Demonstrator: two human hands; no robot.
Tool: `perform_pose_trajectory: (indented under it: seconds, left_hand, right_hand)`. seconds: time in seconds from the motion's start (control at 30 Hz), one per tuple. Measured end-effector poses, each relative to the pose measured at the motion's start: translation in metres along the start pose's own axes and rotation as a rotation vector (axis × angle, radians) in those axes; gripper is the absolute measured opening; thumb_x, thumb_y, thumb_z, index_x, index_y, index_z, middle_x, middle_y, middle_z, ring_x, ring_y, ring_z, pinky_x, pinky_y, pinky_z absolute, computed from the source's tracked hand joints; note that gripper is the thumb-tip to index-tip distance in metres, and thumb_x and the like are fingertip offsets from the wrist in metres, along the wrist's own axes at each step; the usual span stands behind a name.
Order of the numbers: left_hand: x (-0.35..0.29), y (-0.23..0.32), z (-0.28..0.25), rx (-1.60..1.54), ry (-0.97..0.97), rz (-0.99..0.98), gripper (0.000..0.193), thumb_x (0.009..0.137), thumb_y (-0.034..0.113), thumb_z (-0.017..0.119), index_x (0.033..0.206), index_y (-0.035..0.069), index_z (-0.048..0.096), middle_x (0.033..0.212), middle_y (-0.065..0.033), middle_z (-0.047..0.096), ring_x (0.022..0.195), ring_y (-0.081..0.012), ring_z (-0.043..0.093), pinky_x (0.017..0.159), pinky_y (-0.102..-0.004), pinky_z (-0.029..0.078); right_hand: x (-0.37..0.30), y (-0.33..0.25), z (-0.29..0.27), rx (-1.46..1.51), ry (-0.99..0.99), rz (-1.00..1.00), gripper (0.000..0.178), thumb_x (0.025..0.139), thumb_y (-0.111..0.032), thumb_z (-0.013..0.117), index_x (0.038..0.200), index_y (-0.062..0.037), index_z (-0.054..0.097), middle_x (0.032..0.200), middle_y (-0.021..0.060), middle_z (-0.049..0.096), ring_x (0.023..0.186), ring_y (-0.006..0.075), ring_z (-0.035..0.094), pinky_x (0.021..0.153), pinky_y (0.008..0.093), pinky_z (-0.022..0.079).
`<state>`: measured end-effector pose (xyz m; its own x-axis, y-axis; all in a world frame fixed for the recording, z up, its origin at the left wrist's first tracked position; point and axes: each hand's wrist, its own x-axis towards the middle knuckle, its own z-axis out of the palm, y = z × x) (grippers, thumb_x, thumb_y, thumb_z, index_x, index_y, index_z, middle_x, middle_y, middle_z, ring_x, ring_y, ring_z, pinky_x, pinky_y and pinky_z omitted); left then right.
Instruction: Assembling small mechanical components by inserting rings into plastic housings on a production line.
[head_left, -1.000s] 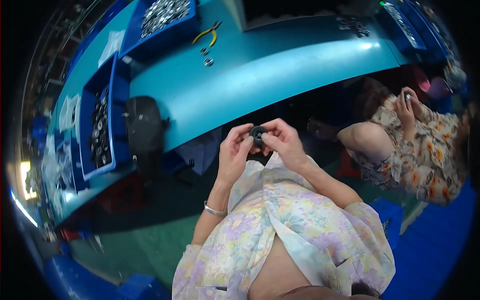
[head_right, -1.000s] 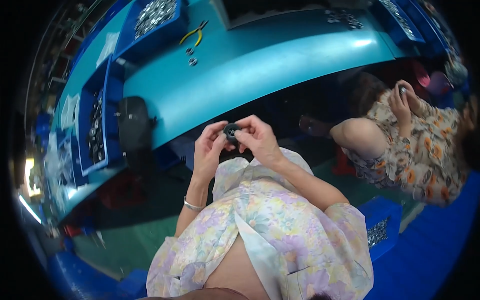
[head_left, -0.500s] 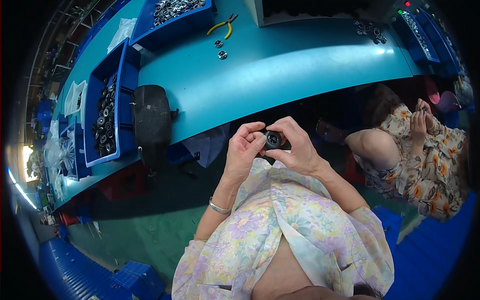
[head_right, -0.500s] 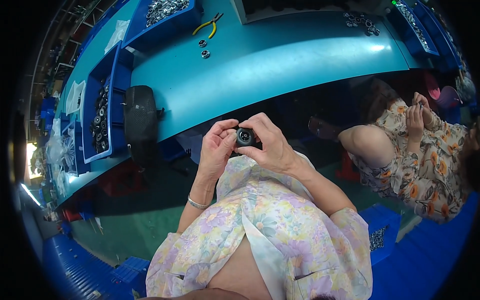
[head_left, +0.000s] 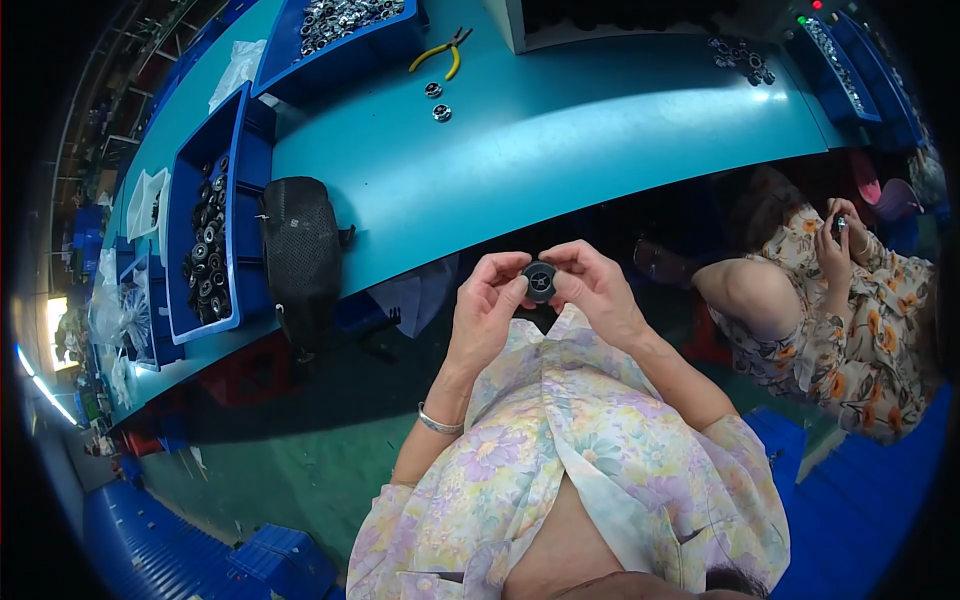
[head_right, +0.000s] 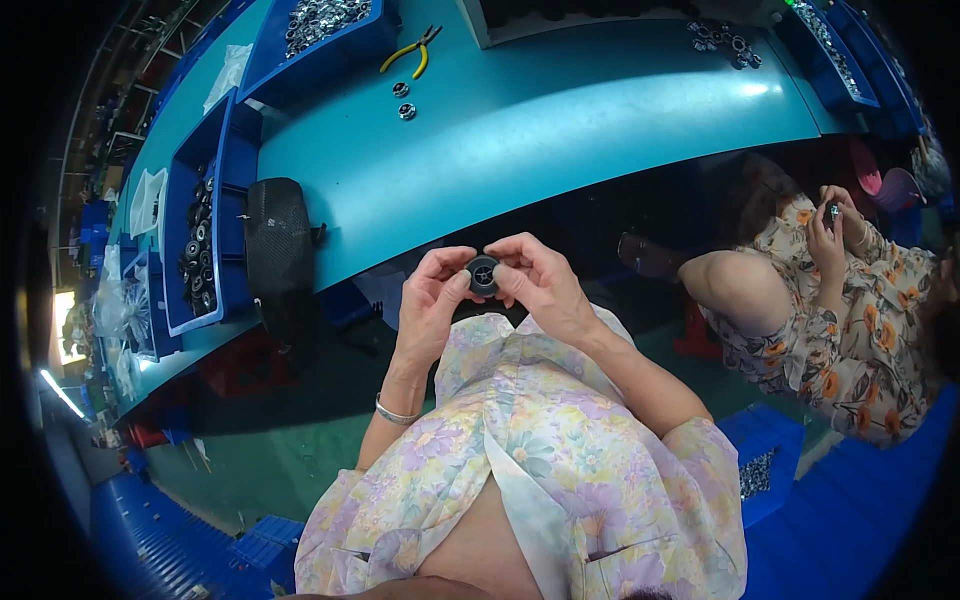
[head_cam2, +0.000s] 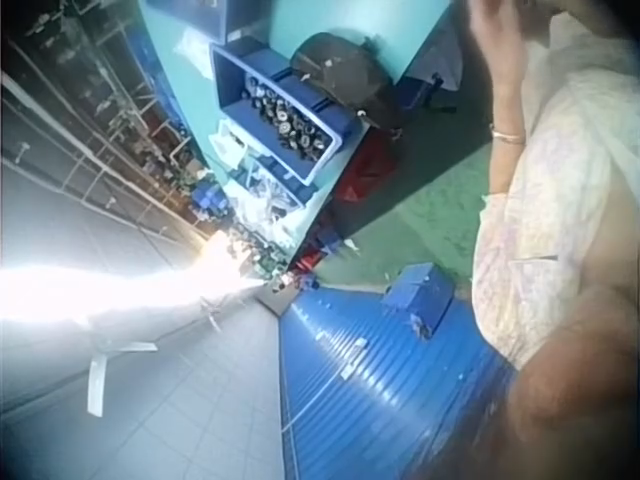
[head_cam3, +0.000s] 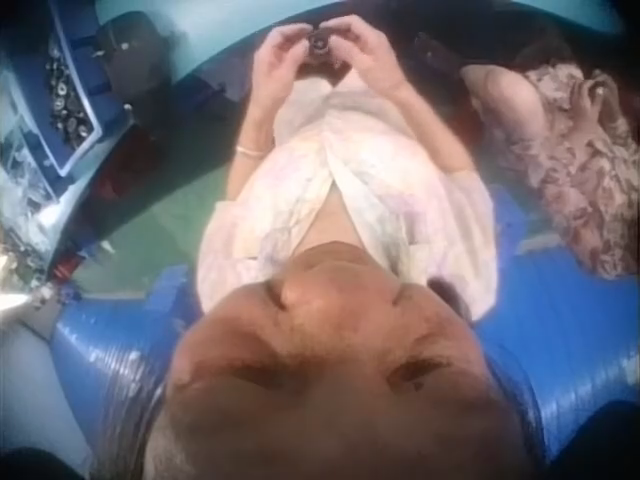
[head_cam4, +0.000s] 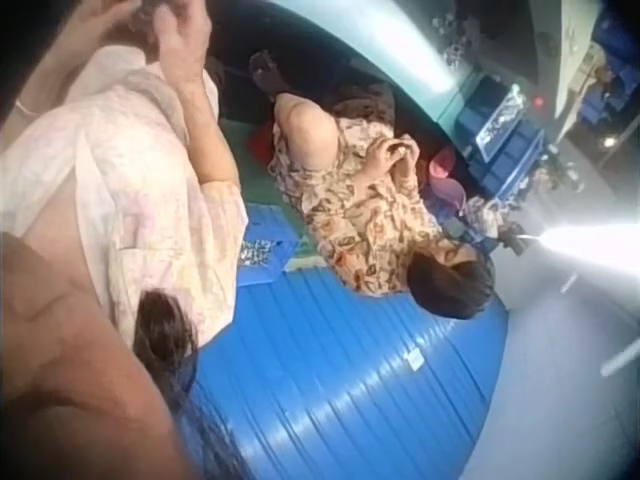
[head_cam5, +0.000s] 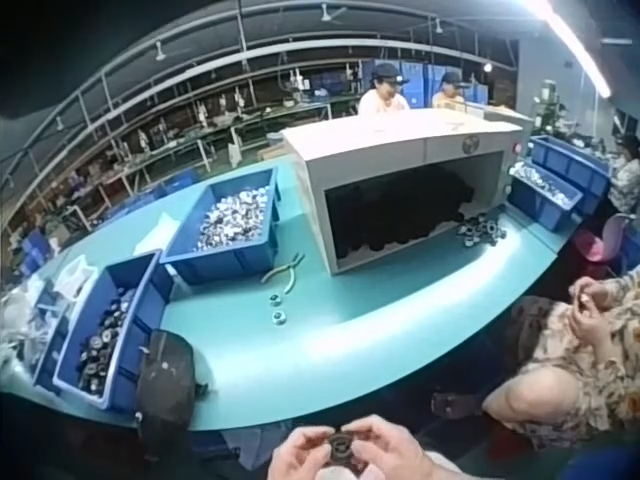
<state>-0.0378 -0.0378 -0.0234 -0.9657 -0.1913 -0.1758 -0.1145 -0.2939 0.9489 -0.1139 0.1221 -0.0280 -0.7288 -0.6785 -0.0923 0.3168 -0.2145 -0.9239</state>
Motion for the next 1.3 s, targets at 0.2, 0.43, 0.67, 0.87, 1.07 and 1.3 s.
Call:
perform_pose_trajectory:
  seconds: [0.2,0.43,0.67,0.87,1.07,1.3]
  left_hand:
    - [-0.005,-0.004,0.013,0.212,0.029,0.116,0.020,0.095,0.001,0.049,0.114,-0.006,0.052,0.099,-0.0099,0.062,0.084,-0.0134,0.064,0.075,-0.0263,0.054]
    - [-0.003,-0.002,0.006,0.232,0.020,0.075,0.020,0.095,0.001,0.049,0.114,-0.005,0.051,0.100,-0.0100,0.061,0.085,-0.0130,0.064,0.075,-0.0263,0.054]
    - [-0.001,-0.003,-0.001,0.025,0.015,-0.076,0.023,0.097,0.010,0.052,0.115,-0.003,0.051,0.102,-0.0078,0.059,0.081,-0.0112,0.060,0.074,-0.0249,0.052]
    - [-0.005,-0.007,0.001,0.186,-0.058,0.087,0.051,0.077,0.000,0.073,0.123,-0.001,0.051,0.112,-0.0086,0.057,0.093,-0.0142,0.060,0.079,-0.0277,0.052]
    - [-0.005,-0.009,0.002,0.241,-0.067,0.273,0.049,0.074,0.002,0.074,0.119,0.000,0.056,0.109,-0.0098,0.059,0.093,-0.0172,0.063,0.079,-0.0269,0.052]
    - [-0.003,-0.016,-0.003,0.265,-0.109,0.282,0.040,0.074,0.000,0.072,0.111,-0.002,0.058,0.108,-0.0102,0.060,0.089,-0.0171,0.064,0.078,-0.0274,0.053]
  right_hand:
    - [0.000,0.006,0.002,-0.243,0.084,0.003,0.019,0.097,-0.018,0.054,0.103,0.0001,0.056,0.083,0.0033,0.063,0.069,0.0061,0.057,0.061,0.0201,0.048]
    - [-0.002,0.024,0.007,0.129,0.149,0.164,0.018,0.098,-0.020,0.052,0.097,-0.0025,0.055,0.083,0.0042,0.063,0.065,0.0058,0.055,0.059,0.0196,0.047]
    - [0.001,0.020,0.007,0.310,0.112,0.218,0.018,0.098,-0.022,0.053,0.098,-0.0037,0.053,0.085,0.0042,0.062,0.068,0.0082,0.058,0.062,0.0216,0.049]
    - [0.000,0.013,0.011,0.427,0.150,0.220,0.017,0.098,-0.022,0.053,0.096,-0.0046,0.053,0.084,0.0033,0.060,0.068,0.0090,0.058,0.062,0.0233,0.049]
    - [-0.009,0.010,0.021,0.496,0.125,0.237,0.019,0.098,-0.023,0.052,0.091,-0.0046,0.053,0.080,0.0030,0.057,0.064,0.0091,0.054,0.059,0.0256,0.047]
    - [-0.013,0.008,0.022,0.428,0.160,0.266,0.020,0.099,-0.023,0.051,0.090,-0.0043,0.052,0.079,0.0034,0.056,0.064,0.0090,0.053,0.059,0.0250,0.047]
